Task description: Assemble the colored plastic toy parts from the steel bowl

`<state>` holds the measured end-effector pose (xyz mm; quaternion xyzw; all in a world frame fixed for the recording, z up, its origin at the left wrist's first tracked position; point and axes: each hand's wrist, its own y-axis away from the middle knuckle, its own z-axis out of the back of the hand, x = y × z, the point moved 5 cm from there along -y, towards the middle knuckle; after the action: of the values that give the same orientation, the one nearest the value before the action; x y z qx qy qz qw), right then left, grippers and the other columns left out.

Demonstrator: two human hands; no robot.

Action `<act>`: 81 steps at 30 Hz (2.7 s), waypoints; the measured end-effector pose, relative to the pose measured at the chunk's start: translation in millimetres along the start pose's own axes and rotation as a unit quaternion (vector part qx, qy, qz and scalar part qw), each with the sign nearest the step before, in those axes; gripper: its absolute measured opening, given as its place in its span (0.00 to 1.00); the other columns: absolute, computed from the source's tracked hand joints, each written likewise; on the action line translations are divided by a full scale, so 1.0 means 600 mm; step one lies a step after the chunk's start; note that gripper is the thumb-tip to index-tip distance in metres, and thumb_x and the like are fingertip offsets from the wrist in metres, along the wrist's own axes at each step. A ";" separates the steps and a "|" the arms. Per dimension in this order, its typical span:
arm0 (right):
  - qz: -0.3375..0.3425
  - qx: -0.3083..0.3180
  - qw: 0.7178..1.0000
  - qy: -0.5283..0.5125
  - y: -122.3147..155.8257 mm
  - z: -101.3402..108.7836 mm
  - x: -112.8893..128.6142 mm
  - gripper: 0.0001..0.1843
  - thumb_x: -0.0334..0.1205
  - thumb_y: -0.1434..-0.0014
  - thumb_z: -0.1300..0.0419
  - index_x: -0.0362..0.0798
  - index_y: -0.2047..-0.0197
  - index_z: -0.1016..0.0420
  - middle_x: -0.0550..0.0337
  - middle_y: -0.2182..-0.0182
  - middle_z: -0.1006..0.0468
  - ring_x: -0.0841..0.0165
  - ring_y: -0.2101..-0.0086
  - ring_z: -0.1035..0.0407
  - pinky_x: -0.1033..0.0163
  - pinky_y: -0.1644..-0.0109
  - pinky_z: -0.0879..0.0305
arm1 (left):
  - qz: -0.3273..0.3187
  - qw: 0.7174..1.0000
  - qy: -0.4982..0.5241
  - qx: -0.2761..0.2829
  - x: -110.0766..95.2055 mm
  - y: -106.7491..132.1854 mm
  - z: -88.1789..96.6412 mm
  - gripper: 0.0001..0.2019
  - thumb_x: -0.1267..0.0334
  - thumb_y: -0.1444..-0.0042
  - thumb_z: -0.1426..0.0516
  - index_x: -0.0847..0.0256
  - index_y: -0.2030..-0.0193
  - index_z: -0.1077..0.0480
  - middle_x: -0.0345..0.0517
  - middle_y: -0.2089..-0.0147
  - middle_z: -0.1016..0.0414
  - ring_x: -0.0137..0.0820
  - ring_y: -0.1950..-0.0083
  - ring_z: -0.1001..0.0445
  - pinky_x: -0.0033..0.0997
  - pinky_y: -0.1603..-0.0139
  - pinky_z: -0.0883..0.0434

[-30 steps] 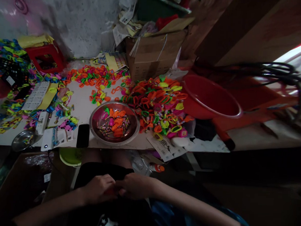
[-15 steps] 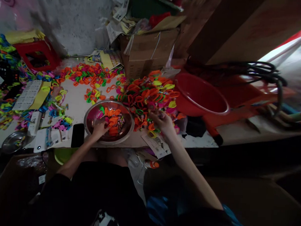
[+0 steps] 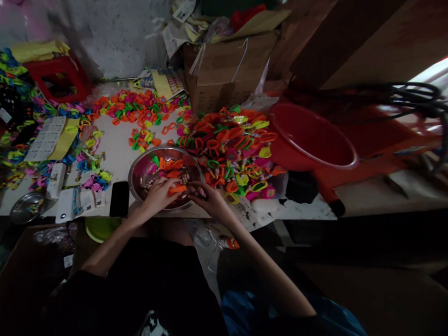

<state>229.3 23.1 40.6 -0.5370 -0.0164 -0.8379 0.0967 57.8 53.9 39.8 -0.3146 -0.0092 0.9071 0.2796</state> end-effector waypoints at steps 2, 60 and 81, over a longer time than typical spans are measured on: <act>0.016 0.022 1.000 0.000 0.003 -0.006 0.016 0.23 0.50 0.45 0.41 0.44 0.50 0.30 0.55 0.61 0.25 0.65 0.62 0.31 0.63 0.58 0.36 | -0.039 0.999 0.025 -0.029 -0.030 0.013 0.018 0.20 0.61 0.43 0.41 0.59 0.44 0.35 0.48 0.52 0.27 0.36 0.48 0.30 0.38 0.46 0.33; 0.183 0.162 0.912 0.331 0.065 -0.007 0.165 0.08 0.40 0.36 0.47 0.50 0.56 0.30 0.57 0.63 0.21 0.66 0.66 0.26 0.66 0.69 0.42 | -0.170 0.971 -0.158 -0.063 -0.129 0.107 0.101 0.08 0.60 0.36 0.49 0.61 0.61 0.33 0.43 0.63 0.28 0.32 0.55 0.29 0.42 0.38 0.39; 0.231 0.258 0.920 0.184 0.096 -0.042 0.165 0.16 0.40 0.36 0.47 0.44 0.47 0.30 0.50 0.58 0.22 0.68 0.60 0.26 0.69 0.61 0.35 | -0.277 0.949 -0.146 0.044 -0.105 0.156 0.072 0.05 0.65 0.37 0.49 0.63 0.63 0.35 0.48 0.65 0.31 0.37 0.60 0.31 0.38 0.55 0.31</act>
<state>177.0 -51.1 115.0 -0.3190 -0.0893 -0.8428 0.4242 26.5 -50.4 92.0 -0.1514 -0.0971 0.8294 0.5289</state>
